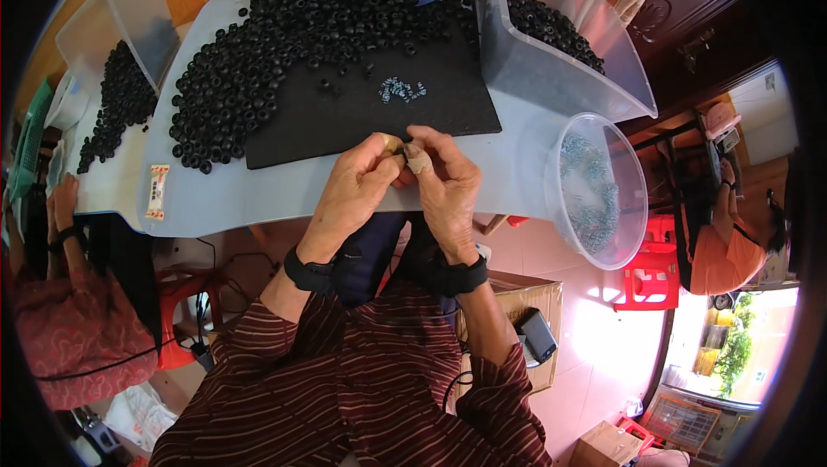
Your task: Manually sort and assemble small black plastic circular components with tiny blue beads.
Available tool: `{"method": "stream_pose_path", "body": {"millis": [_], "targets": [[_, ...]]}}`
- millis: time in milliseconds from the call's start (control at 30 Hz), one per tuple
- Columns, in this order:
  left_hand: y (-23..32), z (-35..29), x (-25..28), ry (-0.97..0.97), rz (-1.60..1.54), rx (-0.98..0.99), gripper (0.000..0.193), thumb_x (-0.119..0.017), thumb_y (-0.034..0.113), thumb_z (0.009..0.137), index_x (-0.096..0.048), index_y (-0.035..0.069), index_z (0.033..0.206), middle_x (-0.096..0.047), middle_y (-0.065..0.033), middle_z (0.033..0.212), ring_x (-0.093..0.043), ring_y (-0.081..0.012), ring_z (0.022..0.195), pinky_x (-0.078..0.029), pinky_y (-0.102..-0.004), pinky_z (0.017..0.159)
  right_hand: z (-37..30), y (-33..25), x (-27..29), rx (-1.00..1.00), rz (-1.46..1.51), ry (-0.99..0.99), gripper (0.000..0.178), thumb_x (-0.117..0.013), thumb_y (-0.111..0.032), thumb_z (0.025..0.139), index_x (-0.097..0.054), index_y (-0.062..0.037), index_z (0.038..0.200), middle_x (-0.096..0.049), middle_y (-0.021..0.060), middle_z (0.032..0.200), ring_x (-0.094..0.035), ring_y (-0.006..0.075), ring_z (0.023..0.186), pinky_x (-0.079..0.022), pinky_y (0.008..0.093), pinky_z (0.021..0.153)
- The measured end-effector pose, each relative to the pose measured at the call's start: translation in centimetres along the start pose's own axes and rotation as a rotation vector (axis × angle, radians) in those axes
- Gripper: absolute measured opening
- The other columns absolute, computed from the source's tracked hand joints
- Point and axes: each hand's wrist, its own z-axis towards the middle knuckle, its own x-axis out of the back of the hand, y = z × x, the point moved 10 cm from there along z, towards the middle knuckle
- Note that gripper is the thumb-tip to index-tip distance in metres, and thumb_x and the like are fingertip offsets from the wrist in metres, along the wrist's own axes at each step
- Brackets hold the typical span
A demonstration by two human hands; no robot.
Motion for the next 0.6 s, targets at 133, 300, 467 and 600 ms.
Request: {"method": "stream_pose_path", "body": {"millis": [133, 300, 467, 600], "targets": [[0.0, 0.1, 0.2, -0.024, 0.037, 0.013, 0.018, -0.049, 0.007, 0.093, -0.057, -0.005, 0.103, -0.064, -0.0073, 0.082, -0.061, -0.0111, 0.077, -0.051, -0.0252, 0.074, 0.5, -0.1, -0.1, -0.018, -0.062, -0.063, 0.012, -0.062, 0.003, 0.087, -0.069, 0.0012, 0.096, -0.066, 0.0067, 0.092, -0.059, 0.0086, 0.079, -0.047, 0.0208, 0.069], [0.0, 0.4, 0.0, -0.066, 0.062, 0.009, 0.019, -0.049, 0.008, 0.094, -0.059, -0.005, 0.102, -0.066, -0.0084, 0.084, -0.062, -0.0119, 0.078, -0.051, -0.0258, 0.075, 1.0, -0.1, 0.1, 0.033, -0.054, -0.139, 0.012, -0.062, 0.004, 0.086, -0.069, 0.0015, 0.095, -0.066, 0.0072, 0.093, -0.060, 0.0102, 0.080, -0.049, 0.0217, 0.070], [-0.4, 0.3, 0.3, -0.109, -0.044, 0.103, 0.018, -0.051, 0.011, 0.094, -0.062, -0.003, 0.098, -0.066, -0.0078, 0.085, -0.062, -0.0122, 0.080, -0.049, -0.0255, 0.080, 0.9, -0.4, -0.4, 0.036, -0.044, -0.201, 0.012, -0.061, 0.004, 0.086, -0.069, 0.0018, 0.095, -0.066, 0.0074, 0.094, -0.060, 0.0112, 0.083, -0.049, 0.0233, 0.073], [-1.0, 0.2, -0.1, -0.150, -0.200, 0.128, 0.018, -0.052, 0.013, 0.095, -0.064, -0.001, 0.098, -0.065, -0.0064, 0.086, -0.062, -0.0121, 0.081, -0.049, -0.0252, 0.082, 0.8, -0.7, -0.5, 0.043, -0.060, -0.210, 0.012, -0.061, 0.003, 0.086, -0.069, 0.0017, 0.096, -0.065, 0.0072, 0.094, -0.060, 0.0109, 0.083, -0.049, 0.0238, 0.075]]}}
